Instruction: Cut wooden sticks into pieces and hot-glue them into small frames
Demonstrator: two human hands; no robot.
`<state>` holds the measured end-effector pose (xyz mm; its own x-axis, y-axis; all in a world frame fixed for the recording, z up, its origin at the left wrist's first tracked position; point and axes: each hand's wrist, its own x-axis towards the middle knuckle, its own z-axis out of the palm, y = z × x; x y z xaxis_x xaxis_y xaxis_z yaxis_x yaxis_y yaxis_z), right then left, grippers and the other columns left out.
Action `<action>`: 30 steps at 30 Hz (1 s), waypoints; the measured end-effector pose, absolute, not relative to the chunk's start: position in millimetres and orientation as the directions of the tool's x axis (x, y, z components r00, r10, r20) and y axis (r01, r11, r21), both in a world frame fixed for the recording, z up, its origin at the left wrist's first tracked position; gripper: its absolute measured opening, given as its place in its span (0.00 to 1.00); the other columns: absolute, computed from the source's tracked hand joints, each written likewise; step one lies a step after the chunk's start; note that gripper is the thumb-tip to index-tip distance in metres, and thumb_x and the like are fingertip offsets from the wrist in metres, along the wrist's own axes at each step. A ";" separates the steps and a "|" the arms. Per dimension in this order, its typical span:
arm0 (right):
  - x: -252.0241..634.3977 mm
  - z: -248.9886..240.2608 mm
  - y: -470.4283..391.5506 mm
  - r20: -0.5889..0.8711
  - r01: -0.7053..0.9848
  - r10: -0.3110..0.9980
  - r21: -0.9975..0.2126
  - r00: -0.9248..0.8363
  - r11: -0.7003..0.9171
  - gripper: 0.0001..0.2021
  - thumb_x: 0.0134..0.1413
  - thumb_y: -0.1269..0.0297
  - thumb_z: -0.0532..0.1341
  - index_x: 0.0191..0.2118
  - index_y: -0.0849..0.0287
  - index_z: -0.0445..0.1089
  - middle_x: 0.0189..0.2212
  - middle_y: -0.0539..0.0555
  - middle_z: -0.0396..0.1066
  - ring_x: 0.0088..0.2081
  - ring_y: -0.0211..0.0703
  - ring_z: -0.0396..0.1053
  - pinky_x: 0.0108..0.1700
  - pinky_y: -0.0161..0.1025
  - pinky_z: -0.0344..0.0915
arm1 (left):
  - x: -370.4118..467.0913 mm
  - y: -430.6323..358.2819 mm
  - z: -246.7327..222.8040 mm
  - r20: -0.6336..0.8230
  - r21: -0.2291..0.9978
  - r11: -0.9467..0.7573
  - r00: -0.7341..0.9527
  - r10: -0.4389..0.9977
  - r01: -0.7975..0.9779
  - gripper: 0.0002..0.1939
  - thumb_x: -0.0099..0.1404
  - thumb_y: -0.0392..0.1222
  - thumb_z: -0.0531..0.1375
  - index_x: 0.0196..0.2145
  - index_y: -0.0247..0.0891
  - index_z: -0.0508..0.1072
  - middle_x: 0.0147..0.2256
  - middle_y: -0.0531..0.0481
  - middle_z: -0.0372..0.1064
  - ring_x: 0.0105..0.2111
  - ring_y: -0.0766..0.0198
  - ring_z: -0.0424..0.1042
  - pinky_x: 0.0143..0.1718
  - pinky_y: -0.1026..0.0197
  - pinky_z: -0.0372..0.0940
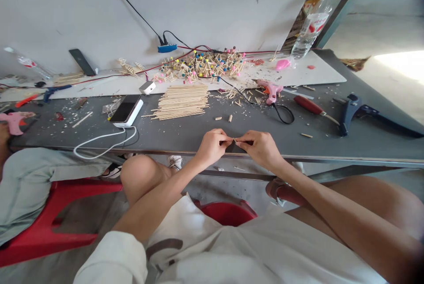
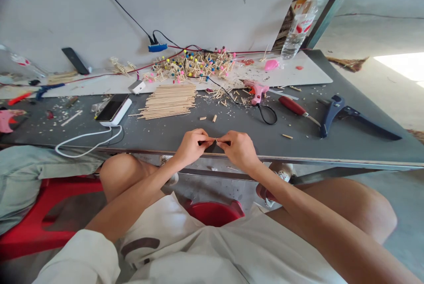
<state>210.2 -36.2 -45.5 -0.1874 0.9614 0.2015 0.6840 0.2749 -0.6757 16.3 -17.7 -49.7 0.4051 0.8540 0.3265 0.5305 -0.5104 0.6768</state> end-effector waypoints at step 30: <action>211.4 -44.8 -34.0 0.207 0.670 0.954 -0.679 -0.218 0.301 0.09 0.55 0.68 0.63 0.36 0.53 0.82 0.34 0.51 0.79 0.32 0.41 0.71 0.35 0.37 0.61 | 16.2 -18.5 -47.3 0.323 0.679 -0.519 0.424 0.846 0.519 0.09 0.63 0.30 0.62 0.38 0.38 0.83 0.30 0.49 0.72 0.29 0.68 0.67 0.30 0.66 0.59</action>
